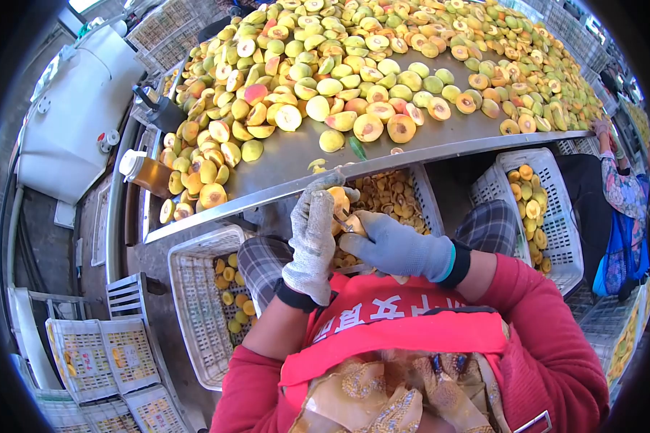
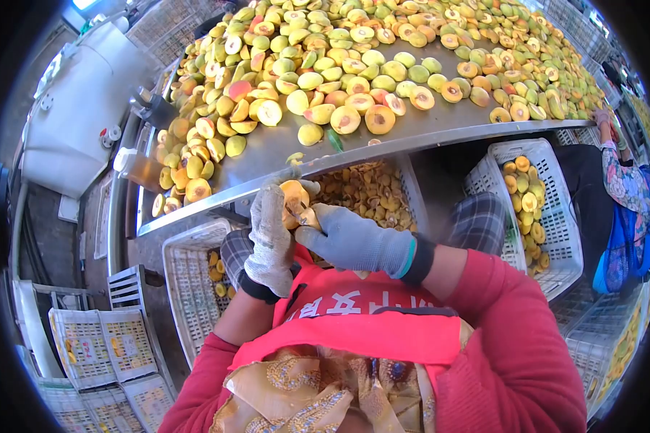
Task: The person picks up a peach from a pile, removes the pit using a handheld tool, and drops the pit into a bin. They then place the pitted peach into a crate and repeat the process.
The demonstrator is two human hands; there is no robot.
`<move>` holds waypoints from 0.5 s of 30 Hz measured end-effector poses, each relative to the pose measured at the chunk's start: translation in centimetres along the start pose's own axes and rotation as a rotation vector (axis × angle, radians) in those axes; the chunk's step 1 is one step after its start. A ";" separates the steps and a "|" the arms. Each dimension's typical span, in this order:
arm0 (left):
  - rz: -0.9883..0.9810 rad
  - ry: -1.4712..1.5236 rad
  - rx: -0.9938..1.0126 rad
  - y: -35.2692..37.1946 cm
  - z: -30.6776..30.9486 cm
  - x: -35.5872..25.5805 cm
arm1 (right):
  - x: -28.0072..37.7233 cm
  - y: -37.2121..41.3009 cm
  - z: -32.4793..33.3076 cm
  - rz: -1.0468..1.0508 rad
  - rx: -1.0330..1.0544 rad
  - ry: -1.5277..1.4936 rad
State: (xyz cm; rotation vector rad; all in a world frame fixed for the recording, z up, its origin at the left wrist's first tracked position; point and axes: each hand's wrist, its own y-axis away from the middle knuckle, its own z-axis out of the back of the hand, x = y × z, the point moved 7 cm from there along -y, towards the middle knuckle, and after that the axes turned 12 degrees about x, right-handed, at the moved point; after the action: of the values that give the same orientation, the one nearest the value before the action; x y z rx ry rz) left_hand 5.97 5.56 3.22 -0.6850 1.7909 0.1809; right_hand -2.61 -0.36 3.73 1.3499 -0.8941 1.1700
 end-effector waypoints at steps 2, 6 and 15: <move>0.110 -0.016 0.060 -0.1 -0.1 0.2 | -0.4 0.2 -0.2 -0.108 0.105 -0.087; 0.229 -0.055 0.215 -0.5 -0.2 0.0 | -1.0 0.6 -0.6 -0.186 0.298 -0.238; 0.204 0.151 0.278 -0.8 -1.4 0.2 | -0.6 1.9 -2.1 -0.244 0.435 -0.876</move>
State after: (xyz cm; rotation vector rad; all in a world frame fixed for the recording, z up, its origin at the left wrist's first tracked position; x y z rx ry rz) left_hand 5.23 4.23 3.69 -0.3243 1.9830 0.0150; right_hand -4.89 1.34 3.44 2.3377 -1.0525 0.5649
